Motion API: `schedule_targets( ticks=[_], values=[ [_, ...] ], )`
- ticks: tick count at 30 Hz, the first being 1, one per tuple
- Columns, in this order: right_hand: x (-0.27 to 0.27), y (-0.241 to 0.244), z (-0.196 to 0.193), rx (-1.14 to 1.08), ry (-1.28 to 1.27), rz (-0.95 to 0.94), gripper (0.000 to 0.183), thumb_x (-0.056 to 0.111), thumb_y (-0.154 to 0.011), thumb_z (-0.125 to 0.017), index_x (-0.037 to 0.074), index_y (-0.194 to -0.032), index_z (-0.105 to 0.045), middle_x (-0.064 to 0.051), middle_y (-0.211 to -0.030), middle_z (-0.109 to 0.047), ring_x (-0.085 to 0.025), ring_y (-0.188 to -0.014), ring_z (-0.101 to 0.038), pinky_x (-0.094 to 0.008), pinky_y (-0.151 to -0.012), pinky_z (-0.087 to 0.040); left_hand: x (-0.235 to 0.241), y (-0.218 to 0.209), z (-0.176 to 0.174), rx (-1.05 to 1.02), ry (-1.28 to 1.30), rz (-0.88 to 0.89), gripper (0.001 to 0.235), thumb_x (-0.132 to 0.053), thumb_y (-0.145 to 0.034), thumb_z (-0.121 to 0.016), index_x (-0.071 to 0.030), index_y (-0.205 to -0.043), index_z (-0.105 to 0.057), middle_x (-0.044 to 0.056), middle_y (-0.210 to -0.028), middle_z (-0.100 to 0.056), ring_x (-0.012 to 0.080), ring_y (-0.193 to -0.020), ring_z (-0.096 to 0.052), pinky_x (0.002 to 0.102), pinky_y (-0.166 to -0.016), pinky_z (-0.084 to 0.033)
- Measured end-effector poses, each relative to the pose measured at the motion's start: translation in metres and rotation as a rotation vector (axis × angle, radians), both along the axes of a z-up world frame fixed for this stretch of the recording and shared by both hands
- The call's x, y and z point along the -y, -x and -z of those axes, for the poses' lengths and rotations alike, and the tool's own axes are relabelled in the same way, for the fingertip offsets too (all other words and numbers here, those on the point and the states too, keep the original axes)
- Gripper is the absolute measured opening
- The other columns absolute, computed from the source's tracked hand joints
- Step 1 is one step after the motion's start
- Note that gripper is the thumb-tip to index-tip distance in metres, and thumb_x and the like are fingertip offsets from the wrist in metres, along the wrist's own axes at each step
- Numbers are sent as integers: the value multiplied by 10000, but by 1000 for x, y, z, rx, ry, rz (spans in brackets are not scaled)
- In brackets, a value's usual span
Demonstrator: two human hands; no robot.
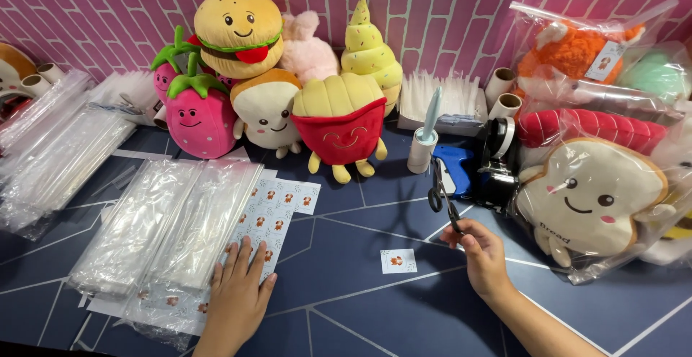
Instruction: Cutting a small label from a sheet and attaching it to a plush toy using a tag gun.
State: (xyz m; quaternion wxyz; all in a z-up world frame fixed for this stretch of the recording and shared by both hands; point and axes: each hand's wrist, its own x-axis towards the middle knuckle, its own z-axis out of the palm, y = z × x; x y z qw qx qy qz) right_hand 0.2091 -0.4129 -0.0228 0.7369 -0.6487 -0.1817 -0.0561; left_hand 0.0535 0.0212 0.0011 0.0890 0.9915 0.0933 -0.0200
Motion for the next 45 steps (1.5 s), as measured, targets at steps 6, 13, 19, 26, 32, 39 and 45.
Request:
schedule_targets(
  ticks=[6,13,19,26,32,39,45],
  values=[
    [-2,3,-13,27,-44,118,500,520,-968,-623,25,-932,-685,-119,-832,-686,-206,-726,-595,-307,-697,-490,17,2,-7,53,-37,39,699,-557,-1018,-334,-215,-1613,-206,60,-1700,-146,271,-1565,-98,533,-1218,-124],
    [-1,3,-38,-74,-47,302,438,271,-1069,-551,4,-725,-595,-121,-679,-605,-217,-667,-575,-324,-673,-462,12,-6,-15,-73,7,-5,811,-653,-999,-304,-177,-1627,-111,73,-1720,-35,262,-1582,-8,503,-1236,-64],
    [14,19,-75,-28,361,285,417,267,-1039,-582,49,-703,-699,-25,-661,-652,-129,-667,-577,-265,-691,-499,26,-5,-30,-132,119,1,868,-651,-996,-305,-148,-1637,-4,58,-1720,-24,225,-1584,-1,483,-1251,-31],
    [34,31,-66,64,600,187,405,274,-991,-580,87,-664,-729,6,-626,-624,-112,-577,-522,-257,-619,-413,9,-10,-22,-73,117,-12,904,-649,-979,-324,-112,-1632,-7,44,-1722,-51,206,-1584,-32,473,-1249,-76],
    [6,11,-60,321,681,136,354,260,-993,-588,108,-692,-696,8,-632,-613,-124,-586,-550,-262,-634,-436,1,-15,-13,17,85,-32,923,-643,-958,-411,-115,-1634,-70,71,-1711,-117,244,-1578,-89,483,-1239,-108],
    [-23,-26,-37,279,822,156,361,307,-996,-607,108,-699,-656,3,-624,-631,-176,-603,-569,-317,-639,-438,6,-14,-26,-15,129,-39,884,-632,-972,-390,-149,-1636,-64,89,-1715,-75,265,-1583,-47,495,-1244,-94],
    [-47,-45,-38,314,1143,194,372,390,-992,-630,178,-686,-653,54,-631,-638,-188,-709,-601,-356,-754,-328,30,-16,-42,-13,139,46,796,-604,-970,-470,-241,-1620,-190,61,-1712,-102,295,-1583,-22,528,-1235,-90]
  ],
)
